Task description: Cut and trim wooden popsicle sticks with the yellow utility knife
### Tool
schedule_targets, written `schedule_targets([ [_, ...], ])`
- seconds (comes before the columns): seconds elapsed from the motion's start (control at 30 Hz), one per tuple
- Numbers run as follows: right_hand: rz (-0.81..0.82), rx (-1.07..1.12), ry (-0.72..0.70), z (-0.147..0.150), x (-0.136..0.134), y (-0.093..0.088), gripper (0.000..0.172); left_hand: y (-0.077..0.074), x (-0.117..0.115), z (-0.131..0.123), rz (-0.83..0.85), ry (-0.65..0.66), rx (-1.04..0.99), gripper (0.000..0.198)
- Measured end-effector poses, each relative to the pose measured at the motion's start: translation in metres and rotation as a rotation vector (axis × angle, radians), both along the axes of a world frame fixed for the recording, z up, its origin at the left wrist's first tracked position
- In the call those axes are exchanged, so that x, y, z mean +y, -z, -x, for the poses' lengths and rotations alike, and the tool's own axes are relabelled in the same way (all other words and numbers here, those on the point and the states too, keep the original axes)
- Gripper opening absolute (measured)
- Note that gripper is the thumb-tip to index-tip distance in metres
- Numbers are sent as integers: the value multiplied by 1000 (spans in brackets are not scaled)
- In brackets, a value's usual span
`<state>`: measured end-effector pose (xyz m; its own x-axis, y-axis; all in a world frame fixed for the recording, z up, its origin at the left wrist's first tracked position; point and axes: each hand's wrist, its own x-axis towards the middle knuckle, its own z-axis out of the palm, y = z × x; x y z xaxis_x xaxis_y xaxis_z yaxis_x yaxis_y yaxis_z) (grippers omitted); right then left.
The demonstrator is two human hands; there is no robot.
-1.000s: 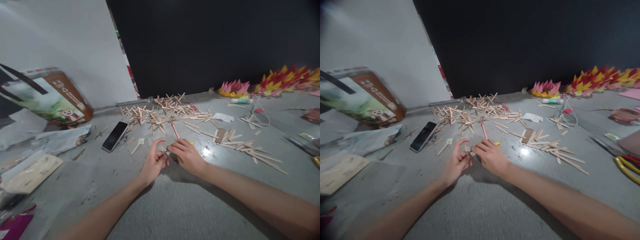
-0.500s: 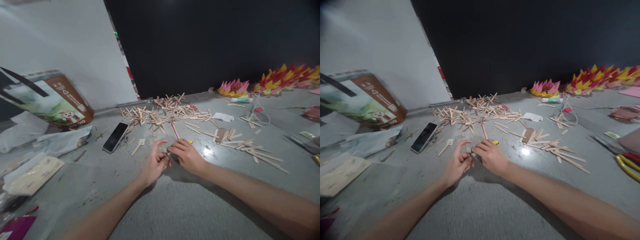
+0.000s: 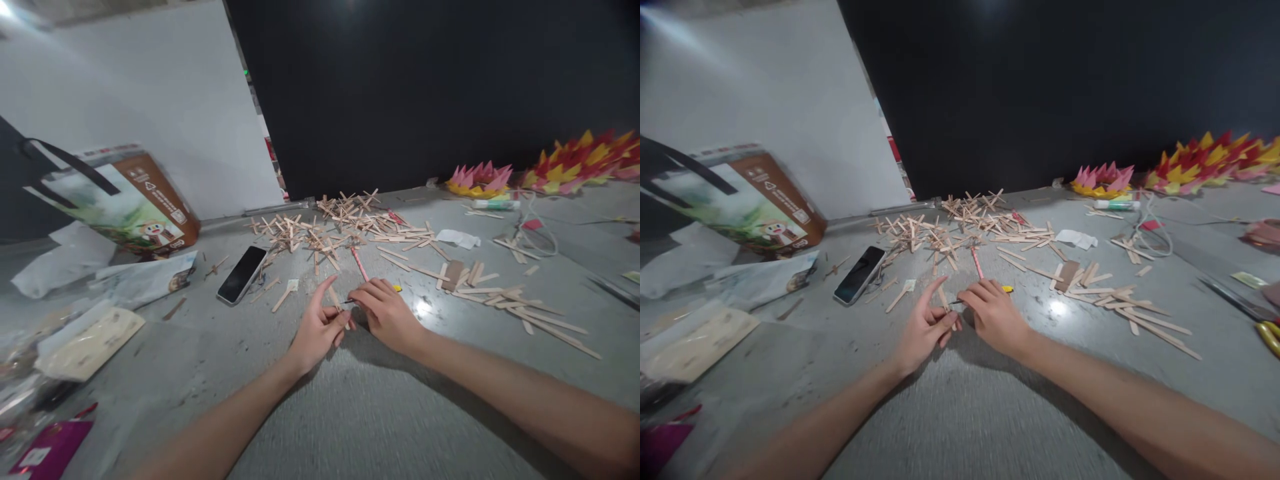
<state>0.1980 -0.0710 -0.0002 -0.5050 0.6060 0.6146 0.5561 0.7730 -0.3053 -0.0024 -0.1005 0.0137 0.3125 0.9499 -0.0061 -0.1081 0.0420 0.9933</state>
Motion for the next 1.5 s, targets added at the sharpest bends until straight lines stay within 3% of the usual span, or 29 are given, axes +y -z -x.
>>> schedule_targets([
  [0.33,-4,-24,-13,0,1,1,28,0,1,2,-8,18,-2,98],
  [0.87,-14,-65,-90,0,2,3,24,6,5,-1,37,65,-38,79],
  [1.07,-32,-70,-30,-1,3,6,38,7,5,0,21,53,-76,68],
  [1.2,-12,-71,-64,-2,3,7,36,8,4,-1,49,64,-65,60],
  [1.33,4,-104,-117,-1,3,7,30,8,4,-3,69,65,-29,59],
  [1.5,-32,-24,-77,-1,1,6,33,4,2,-4,52,77,-33,66],
])
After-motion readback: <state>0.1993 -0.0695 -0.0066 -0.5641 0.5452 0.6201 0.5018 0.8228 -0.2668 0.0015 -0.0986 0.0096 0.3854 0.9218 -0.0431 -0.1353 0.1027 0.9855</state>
